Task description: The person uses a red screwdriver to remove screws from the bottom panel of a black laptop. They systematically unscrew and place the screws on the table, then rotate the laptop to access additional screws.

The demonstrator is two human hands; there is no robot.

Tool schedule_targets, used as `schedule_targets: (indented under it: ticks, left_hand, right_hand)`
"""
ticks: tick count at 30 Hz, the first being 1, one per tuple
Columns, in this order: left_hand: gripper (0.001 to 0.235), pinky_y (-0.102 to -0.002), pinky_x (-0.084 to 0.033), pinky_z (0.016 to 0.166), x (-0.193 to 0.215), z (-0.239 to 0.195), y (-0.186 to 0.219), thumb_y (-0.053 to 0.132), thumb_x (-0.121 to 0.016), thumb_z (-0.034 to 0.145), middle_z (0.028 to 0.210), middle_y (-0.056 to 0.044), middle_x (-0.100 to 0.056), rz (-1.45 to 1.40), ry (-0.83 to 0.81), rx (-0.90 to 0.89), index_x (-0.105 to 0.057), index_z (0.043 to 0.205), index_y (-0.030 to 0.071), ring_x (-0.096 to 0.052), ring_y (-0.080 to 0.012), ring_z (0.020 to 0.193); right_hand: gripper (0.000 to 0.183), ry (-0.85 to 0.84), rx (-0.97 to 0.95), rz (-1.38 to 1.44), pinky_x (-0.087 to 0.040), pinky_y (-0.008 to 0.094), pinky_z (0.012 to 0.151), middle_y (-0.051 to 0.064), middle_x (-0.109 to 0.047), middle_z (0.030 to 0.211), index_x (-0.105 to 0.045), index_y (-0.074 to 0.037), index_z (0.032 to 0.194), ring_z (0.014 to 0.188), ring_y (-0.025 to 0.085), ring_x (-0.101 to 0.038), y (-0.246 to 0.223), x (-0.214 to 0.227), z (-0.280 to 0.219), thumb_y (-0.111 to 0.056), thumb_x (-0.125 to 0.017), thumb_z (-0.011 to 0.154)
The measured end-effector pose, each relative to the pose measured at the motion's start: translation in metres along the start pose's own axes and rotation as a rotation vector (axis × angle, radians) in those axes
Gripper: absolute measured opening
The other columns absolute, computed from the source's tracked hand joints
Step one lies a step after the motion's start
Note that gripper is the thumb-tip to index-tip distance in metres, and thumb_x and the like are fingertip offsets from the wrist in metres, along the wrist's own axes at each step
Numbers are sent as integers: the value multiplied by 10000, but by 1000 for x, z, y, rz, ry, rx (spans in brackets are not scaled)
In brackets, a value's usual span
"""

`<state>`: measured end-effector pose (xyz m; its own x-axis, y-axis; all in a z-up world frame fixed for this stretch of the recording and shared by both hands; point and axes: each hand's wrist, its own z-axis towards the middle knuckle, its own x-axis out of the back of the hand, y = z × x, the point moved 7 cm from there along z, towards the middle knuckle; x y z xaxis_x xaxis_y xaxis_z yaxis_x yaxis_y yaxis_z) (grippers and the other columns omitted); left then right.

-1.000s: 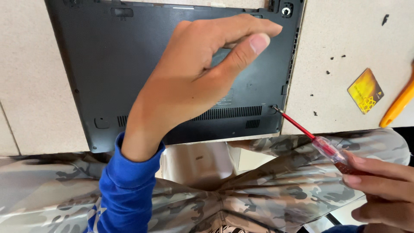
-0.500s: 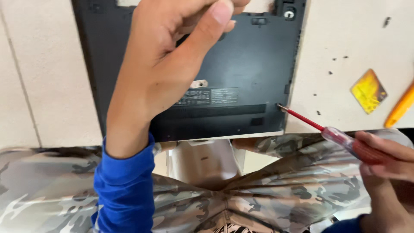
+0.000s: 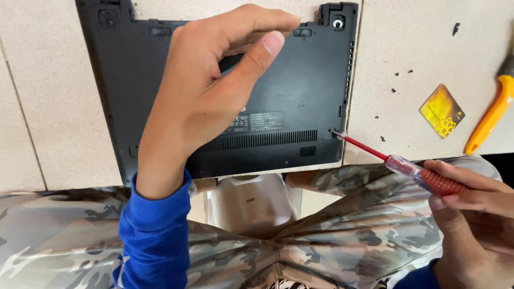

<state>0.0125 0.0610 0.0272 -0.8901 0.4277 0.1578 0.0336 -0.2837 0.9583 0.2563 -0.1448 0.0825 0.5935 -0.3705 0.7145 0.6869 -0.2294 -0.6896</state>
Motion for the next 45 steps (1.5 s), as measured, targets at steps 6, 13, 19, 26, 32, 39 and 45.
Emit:
schedule_targets:
  ticks: [6, 13, 19, 26, 32, 39, 45]
  left_hand:
    - [270, -291, -541, 974, -2, 1, -2, 139, -465, 1056, 1199, -88, -699, 10, -4, 12, -653, 1201, 13, -690, -197, 1113]
    - [228, -326, -547, 918, -5, -1, -1, 71, -503, 1031, 1191, -87, -702, 50, -8, -14, -650, 1196, 17, -706, -218, 1029]
    - [446, -517, -422, 988, -37, -4, -1, 293, -351, 1012, 1212, -139, -709, 200, -151, -34, -686, 1178, 51, -647, -314, 1164]
    - [267, -599, -305, 1146, -97, -15, 6, 61, -793, 752, 1217, -164, -662, 418, -227, -168, -708, 1005, 49, -505, -387, 1241]
    - [151, -658, -178, 1160, -106, -20, 14, 52, -577, 927, 790, 3, -734, 153, -266, -107, -723, 957, 72, -572, -288, 1128]
    - [157, -492, -323, 1022, -51, -36, 15, 182, -580, 991, 895, -31, -665, 372, -148, -76, -689, 1030, 75, -598, -227, 901]
    - [217, -506, -396, 987, 16, -52, 8, 109, -649, 987, 1250, -108, -694, 963, -32, -47, -715, 1185, 50, -581, -308, 1172]
  right_hand:
    - [175, -22, 22, -10, -604, 471, 1166, 378, -585, 1310, -430, 92, 1020, 1267, 490, -696, -2, 0, 0, 134, -599, 1044]
    - [164, -41, 47, 28, -604, 463, 1168, 376, -587, 1306, -446, 80, 1022, 1247, 481, -699, 4, 0, 0, 121, -604, 1008]
    - [179, 19, -68, 19, -588, 415, 1204, 344, -596, 1366, -421, 41, 1013, 1284, 424, -701, 6, 4, -3, 130, -575, 1006]
    - [240, 88, -34, 237, -580, 478, 1257, 245, -559, 1363, -348, -96, 1064, 1334, 418, -665, 74, 31, -3, -110, -550, 935]
    - [291, 117, -165, 577, -680, 398, 1111, 182, -633, 1324, -501, -149, 1048, 1296, 334, -691, 98, 33, 2, -68, -588, 782]
    - [493, 201, -324, 817, -680, 285, 1074, 93, -653, 1313, -550, -44, 1365, 1208, 191, -708, 104, 11, 8, -258, -637, 931]
    - [535, 127, -91, 465, -678, 358, 909, 159, -631, 1131, -515, -7, 1335, 998, 246, -699, -15, -62, 32, -374, -658, 974]
